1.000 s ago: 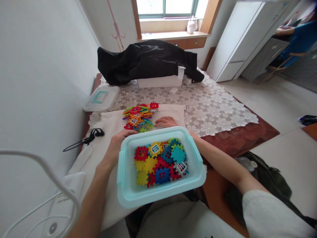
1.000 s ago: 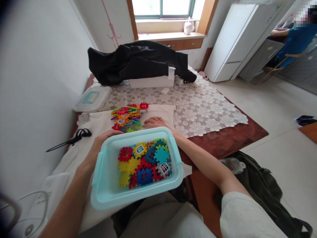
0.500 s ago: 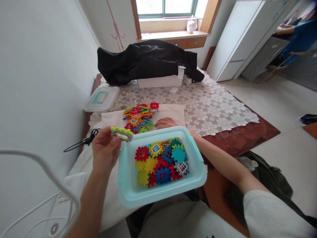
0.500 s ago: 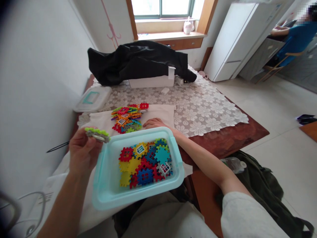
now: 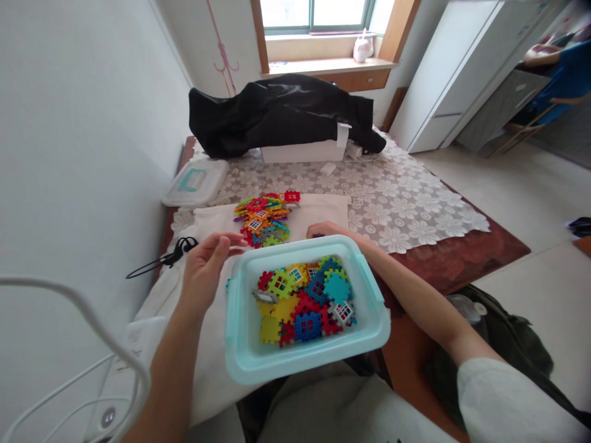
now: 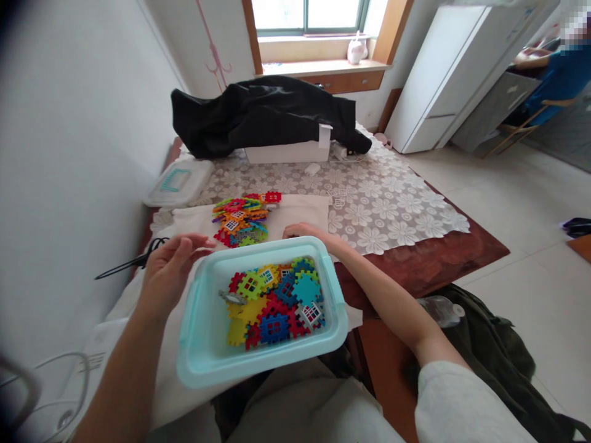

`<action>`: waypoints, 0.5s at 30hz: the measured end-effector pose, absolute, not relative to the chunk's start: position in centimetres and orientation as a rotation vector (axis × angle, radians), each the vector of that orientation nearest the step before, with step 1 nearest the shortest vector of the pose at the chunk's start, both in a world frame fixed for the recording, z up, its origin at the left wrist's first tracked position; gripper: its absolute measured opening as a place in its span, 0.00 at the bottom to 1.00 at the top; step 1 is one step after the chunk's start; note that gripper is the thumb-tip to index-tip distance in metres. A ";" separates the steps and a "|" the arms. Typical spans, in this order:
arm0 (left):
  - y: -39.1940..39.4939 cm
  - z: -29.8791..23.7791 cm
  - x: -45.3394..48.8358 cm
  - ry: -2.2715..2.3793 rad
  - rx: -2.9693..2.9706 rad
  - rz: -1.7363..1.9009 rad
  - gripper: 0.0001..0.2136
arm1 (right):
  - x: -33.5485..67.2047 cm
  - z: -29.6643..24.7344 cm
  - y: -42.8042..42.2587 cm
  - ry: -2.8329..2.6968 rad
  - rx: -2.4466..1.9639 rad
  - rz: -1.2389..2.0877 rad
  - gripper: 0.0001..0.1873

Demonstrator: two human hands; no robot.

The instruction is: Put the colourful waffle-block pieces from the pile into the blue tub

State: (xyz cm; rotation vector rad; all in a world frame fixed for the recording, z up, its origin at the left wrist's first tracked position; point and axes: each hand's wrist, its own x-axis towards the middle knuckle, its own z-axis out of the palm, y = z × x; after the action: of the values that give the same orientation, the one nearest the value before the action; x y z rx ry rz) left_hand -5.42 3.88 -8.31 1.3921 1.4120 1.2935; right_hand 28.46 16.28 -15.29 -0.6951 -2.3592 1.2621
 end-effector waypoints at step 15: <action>2.7 -9.7 -7.2 1.632 1.881 0.543 0.12 | 30.4 -11.4 14.8 -2.638 -0.807 1.178 0.10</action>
State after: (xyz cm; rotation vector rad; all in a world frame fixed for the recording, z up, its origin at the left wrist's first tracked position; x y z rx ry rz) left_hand -7.16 2.67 -9.71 1.8808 1.6317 0.5433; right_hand 30.42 14.76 -11.43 -0.8072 -2.6383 1.1783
